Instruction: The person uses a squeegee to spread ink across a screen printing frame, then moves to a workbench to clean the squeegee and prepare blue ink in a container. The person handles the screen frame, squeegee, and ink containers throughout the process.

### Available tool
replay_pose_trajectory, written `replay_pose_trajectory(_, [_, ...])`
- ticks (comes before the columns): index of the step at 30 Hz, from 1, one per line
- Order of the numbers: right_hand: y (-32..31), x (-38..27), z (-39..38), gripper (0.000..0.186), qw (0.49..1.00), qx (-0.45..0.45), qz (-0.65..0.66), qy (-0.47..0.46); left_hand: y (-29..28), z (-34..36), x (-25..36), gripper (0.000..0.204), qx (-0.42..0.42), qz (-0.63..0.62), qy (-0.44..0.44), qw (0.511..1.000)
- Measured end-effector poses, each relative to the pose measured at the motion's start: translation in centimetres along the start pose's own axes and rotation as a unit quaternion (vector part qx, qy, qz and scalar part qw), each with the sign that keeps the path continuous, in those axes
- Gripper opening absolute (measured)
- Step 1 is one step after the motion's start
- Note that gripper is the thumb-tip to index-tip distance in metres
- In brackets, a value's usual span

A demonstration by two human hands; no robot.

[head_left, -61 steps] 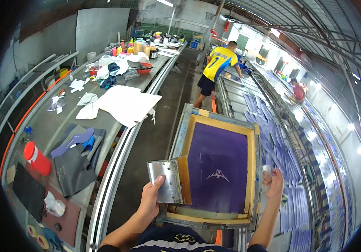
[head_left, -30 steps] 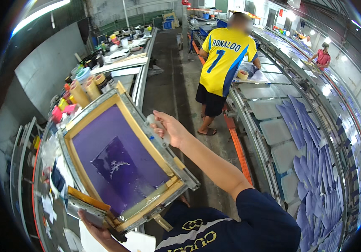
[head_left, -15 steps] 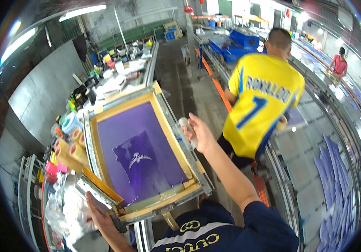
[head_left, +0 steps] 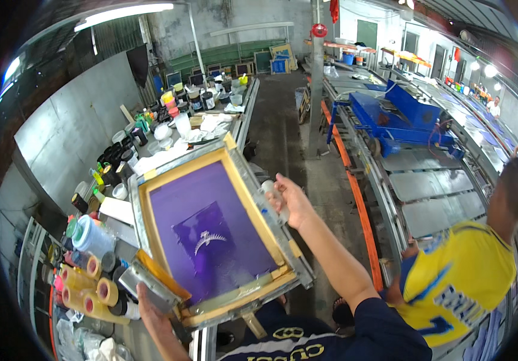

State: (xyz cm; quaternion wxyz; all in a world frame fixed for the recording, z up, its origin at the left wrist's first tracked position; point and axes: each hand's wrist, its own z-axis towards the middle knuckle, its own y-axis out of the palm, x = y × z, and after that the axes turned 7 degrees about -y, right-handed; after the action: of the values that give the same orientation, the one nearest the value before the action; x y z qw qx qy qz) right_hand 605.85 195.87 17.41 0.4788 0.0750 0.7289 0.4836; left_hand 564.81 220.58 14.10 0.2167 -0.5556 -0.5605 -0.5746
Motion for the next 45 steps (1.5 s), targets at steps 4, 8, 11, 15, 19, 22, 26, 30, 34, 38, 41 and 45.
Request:
replay_pose_trajectory(4, [-5.4, -7.5, 14.6, 0.035, 0.998, 0.035, -0.035, -0.050, 15.4, 13.1, -2.9, 0.071, -0.069, -0.003, 0.004, 0.998])
replay_pose_trajectory(8, [-11.6, -15.3, 24.1, 0.034, 0.980, 0.152, -0.064, -0.114, 32.7, 23.1, -6.1, 0.063, -0.112, 0.046, -0.034, 0.992])
replay_pose_trajectory(11, [-18.2, -21.4, 32.5, 0.032, 0.978, 0.139, -0.049, -0.150, 45.0, 32.2, -10.1, 0.056, -0.196, 0.030, -0.107, 0.974])
replay_pose_trajectory(15, [-25.4, -27.8, 43.3, 0.032, 0.973, 0.158, -0.029, -0.168, 59.5, 40.4, -16.0, 0.053, -0.241, 0.019, -0.179, 0.954])
replay_pose_trajectory(19, [-29.9, -35.0, 58.0, 0.034, 0.970, 0.154, -0.053, -0.182, 72.7, 49.3, -21.2, 0.056, -0.232, 0.021, -0.155, 0.960])
replay_pose_trajectory(22, [-32.9, -40.2, 69.6, 0.034, 0.977, 0.137, -0.046, -0.157, 81.1, 53.5, -23.4, 0.055, -0.172, 0.007, -0.143, 0.975])
replay_pose_trajectory(26, [-34.0, -44.9, 84.4, 0.033, 0.985, 0.124, -0.074, -0.093, 88.9, 60.6, -25.0, 0.056, -0.165, -0.038, -0.140, 0.975])
replay_pose_trajectory(30, [-37.7, -46.7, 99.1, 0.035, 0.990, 0.097, -0.076, -0.066, 97.0, 66.9, -27.5, 0.056, -0.098, -0.017, -0.111, 0.989])
replay_pose_trajectory(34, [-40.4, -49.6, 115.2, 0.034, 0.990, 0.103, -0.081, -0.057, 106.4, 77.7, -32.6, 0.052, -0.121, -0.041, -0.102, 0.987])
replay_pose_trajectory(38, [-45.9, -54.0, 130.5, 0.034, 0.991, 0.048, -0.064, -0.106, 118.3, 90.5, -37.2, 0.049, -0.118, -0.022, -0.111, 0.987])
replay_pose_trajectory(41, [-47.2, -59.5, 139.6, 0.033, 0.987, 0.090, -0.064, -0.114, 128.6, 99.9, -38.7, 0.049, -0.165, 0.006, -0.125, 0.978])
replay_pose_trajectory(45, [-54.1, -64.2, 149.1, 0.036, 0.976, 0.146, -0.009, -0.164, 142.3, 110.2, -41.6, 0.053, -0.199, 0.050, -0.176, 0.963])
